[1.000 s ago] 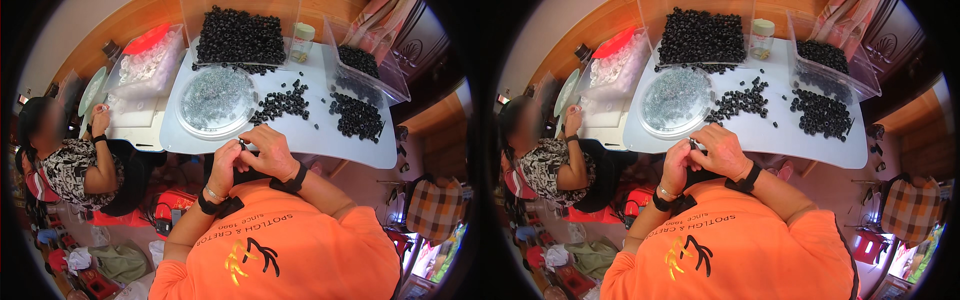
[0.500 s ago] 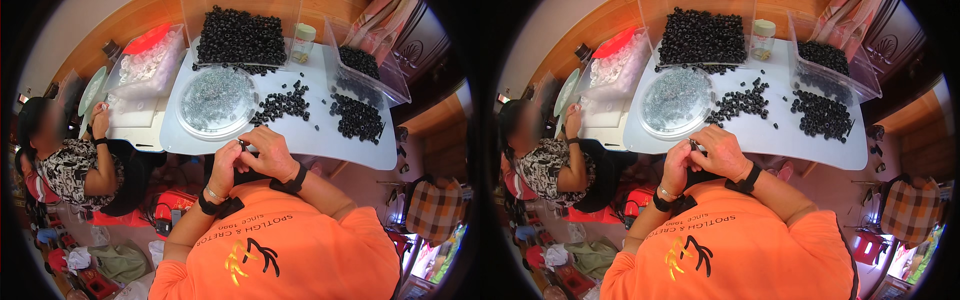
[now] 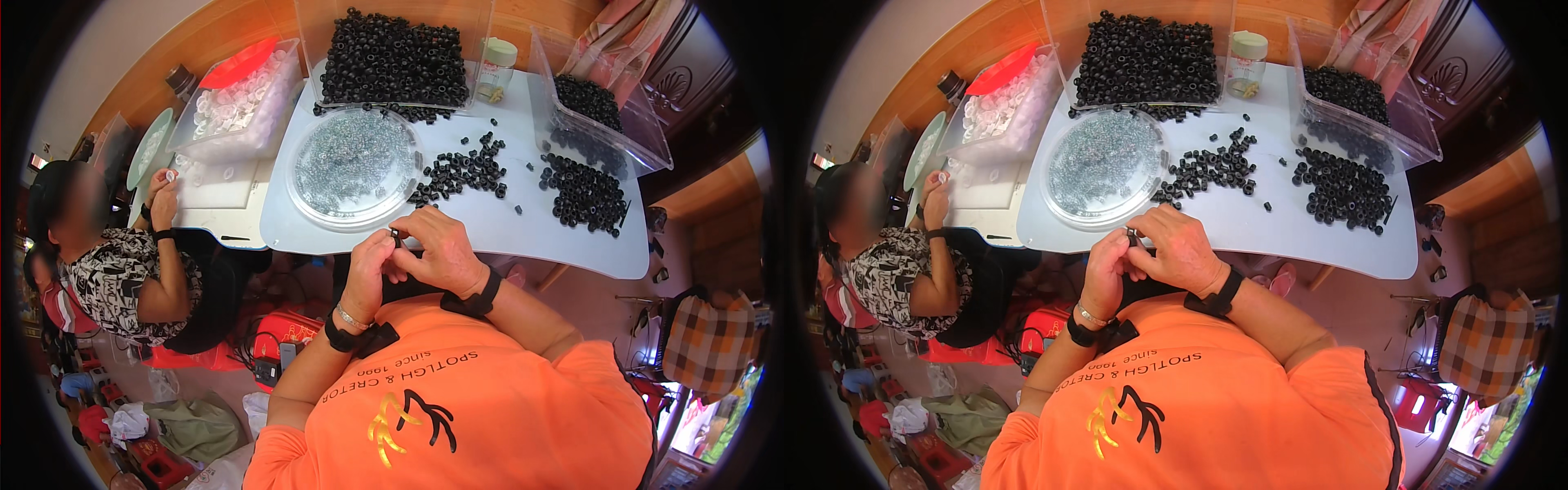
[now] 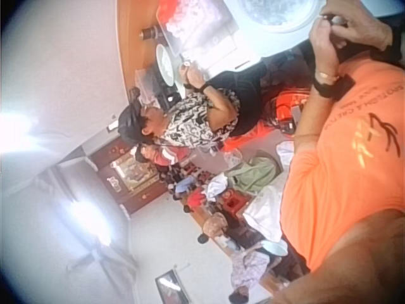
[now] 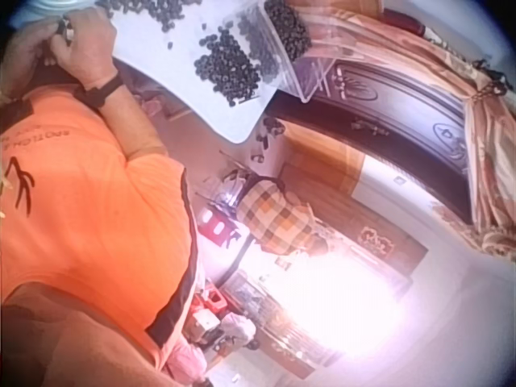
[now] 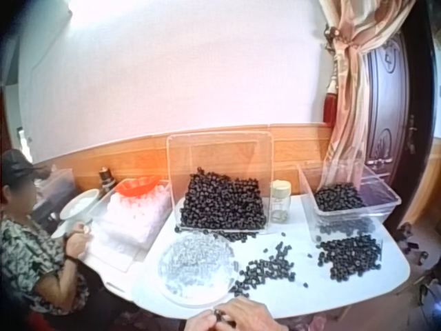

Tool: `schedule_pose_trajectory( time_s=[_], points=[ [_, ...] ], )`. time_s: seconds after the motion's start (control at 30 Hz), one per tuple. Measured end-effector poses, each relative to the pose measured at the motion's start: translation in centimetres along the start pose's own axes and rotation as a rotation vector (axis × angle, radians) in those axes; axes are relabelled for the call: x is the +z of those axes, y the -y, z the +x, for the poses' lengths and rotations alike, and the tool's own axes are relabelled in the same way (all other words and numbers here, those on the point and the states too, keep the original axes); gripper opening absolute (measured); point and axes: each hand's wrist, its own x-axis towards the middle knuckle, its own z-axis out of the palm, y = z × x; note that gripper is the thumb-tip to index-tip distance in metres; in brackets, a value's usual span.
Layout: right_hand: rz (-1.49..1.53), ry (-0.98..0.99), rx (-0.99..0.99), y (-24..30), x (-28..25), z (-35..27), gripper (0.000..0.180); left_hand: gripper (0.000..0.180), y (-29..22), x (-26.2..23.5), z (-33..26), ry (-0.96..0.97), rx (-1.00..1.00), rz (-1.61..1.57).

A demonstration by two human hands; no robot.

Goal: Manually assembling small black plastic components by hand at a workbench.

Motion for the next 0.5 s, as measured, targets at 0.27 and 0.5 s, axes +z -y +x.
schedule_pose_trajectory(
  time_s=[0.27, 0.5],
  points=[
    [0.019, -0.003, -0.002, -0.07, 0.09, -0.06, 0.025, 0.029, 0.16, -0.09, -0.05, 0.001, 0.007, 0.003],
    [0.033, 0.011, 0.027, -0.28, 0.27, -0.22, 0.026, 0.030, 0.32, -0.11, 0.00, -0.001, -0.008, -0.003]
  ],
)
